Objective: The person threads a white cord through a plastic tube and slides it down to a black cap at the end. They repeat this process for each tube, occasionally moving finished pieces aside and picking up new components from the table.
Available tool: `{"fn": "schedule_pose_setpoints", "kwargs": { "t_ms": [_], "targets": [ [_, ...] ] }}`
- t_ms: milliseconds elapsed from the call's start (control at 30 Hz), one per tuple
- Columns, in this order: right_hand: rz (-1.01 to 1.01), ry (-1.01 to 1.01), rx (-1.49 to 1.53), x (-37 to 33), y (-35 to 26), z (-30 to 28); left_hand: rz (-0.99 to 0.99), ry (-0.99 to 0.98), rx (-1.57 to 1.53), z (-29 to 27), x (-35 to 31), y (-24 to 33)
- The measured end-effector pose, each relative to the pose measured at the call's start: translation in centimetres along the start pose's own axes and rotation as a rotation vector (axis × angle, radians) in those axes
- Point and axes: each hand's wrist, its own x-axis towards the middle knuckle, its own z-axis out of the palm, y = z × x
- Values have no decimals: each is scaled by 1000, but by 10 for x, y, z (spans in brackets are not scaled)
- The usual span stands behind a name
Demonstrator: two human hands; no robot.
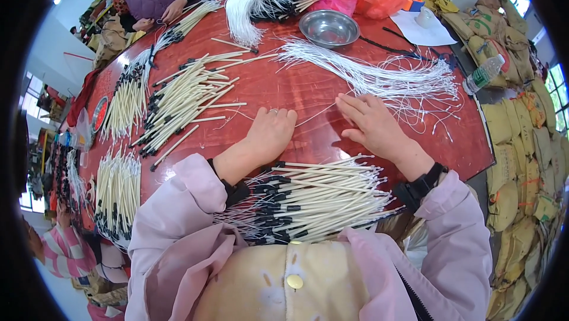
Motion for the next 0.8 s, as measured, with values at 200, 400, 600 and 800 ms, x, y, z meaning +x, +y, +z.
{"fn": "schedule_pose_setpoints", "kwargs": {
  "t_ms": [200,400,600,800],
  "targets": [
    [-78,-42,-53,6,-1,17,61,76,11,2,-13,4],
    [-114,-150,-88,5,-6,17,-82,9,-220,3,-26,-10],
    [-56,-125,-74,-27,-11,16,-386,64,-580,-10,-68,-37],
    [-38,-109,-16,-31,-17,15,-545,-66,-570,-11,-101,-61]
  ]
}}
